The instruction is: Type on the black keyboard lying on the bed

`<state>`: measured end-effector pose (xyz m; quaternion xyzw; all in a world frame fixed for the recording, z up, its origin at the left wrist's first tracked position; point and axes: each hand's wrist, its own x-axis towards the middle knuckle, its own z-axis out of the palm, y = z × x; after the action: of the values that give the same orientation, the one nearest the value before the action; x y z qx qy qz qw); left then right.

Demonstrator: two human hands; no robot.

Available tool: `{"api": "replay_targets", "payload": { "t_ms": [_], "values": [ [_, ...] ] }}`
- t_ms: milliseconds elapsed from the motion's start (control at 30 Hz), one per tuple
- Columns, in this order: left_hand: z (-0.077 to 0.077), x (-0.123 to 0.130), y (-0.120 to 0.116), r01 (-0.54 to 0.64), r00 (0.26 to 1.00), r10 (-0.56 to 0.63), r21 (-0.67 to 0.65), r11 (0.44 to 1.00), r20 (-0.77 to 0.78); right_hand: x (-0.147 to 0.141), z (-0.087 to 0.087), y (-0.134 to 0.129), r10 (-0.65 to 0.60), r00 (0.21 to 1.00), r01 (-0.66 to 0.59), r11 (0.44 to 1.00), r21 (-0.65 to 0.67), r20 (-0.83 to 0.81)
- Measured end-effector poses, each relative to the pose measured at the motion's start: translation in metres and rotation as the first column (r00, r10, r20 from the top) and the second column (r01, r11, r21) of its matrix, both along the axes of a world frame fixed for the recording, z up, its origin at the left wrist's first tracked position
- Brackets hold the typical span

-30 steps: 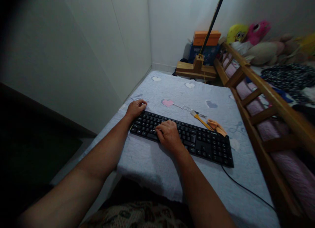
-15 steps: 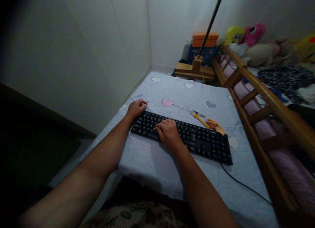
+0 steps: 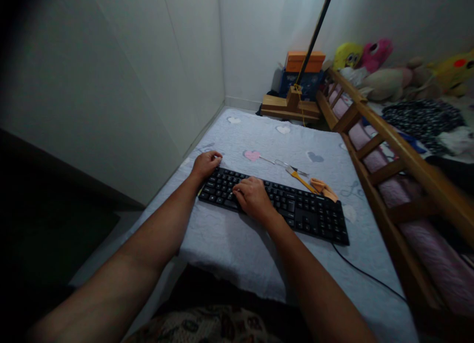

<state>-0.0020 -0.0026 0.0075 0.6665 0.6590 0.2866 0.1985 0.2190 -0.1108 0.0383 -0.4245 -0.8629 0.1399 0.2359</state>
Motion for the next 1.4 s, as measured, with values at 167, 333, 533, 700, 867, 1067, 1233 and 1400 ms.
{"api": "replay_targets", "payload": {
  "t_ms": [167,333,533,700,867,1067,1233,1400],
  "values": [
    [-0.001,0.000,0.001,0.002,1.000,-0.002,-0.002,1.000,0.006,-0.001,0.004,0.003,0.010,1.000,-0.009,1.000,-0.020,0.023],
    [0.001,0.000,0.000,0.004,1.000,-0.004,-0.008,1.000,-0.001,-0.006,0.002,0.002,-0.018,1.000,0.017,0.998,-0.056,-0.009],
    [0.001,0.001,0.000,0.008,1.000,-0.008,-0.001,1.000,-0.011,-0.010,-0.004,-0.002,-0.068,0.996,0.065,0.997,-0.051,-0.050],
    [0.000,0.001,0.001,0.008,1.000,-0.009,-0.010,1.000,-0.003,-0.011,-0.007,-0.003,-0.074,0.992,0.070,0.997,-0.040,-0.104],
    [0.000,0.001,0.001,0.008,1.000,-0.008,-0.005,1.000,-0.001,-0.015,-0.011,-0.001,-0.070,0.991,0.066,0.997,-0.044,-0.110],
    [-0.001,0.001,0.001,0.009,1.000,-0.009,-0.002,1.000,0.016,-0.012,-0.010,-0.002,-0.071,0.991,0.067,0.997,-0.041,-0.116],
    [0.000,0.002,0.000,0.008,1.000,-0.008,0.001,1.000,0.018,-0.005,-0.009,-0.004,-0.081,0.990,0.078,0.996,-0.037,-0.111],
    [-0.002,0.001,0.001,0.008,1.000,-0.008,0.004,1.000,0.021,-0.003,-0.007,-0.004,-0.090,0.990,0.087,0.996,-0.028,-0.107]
  ]
}}
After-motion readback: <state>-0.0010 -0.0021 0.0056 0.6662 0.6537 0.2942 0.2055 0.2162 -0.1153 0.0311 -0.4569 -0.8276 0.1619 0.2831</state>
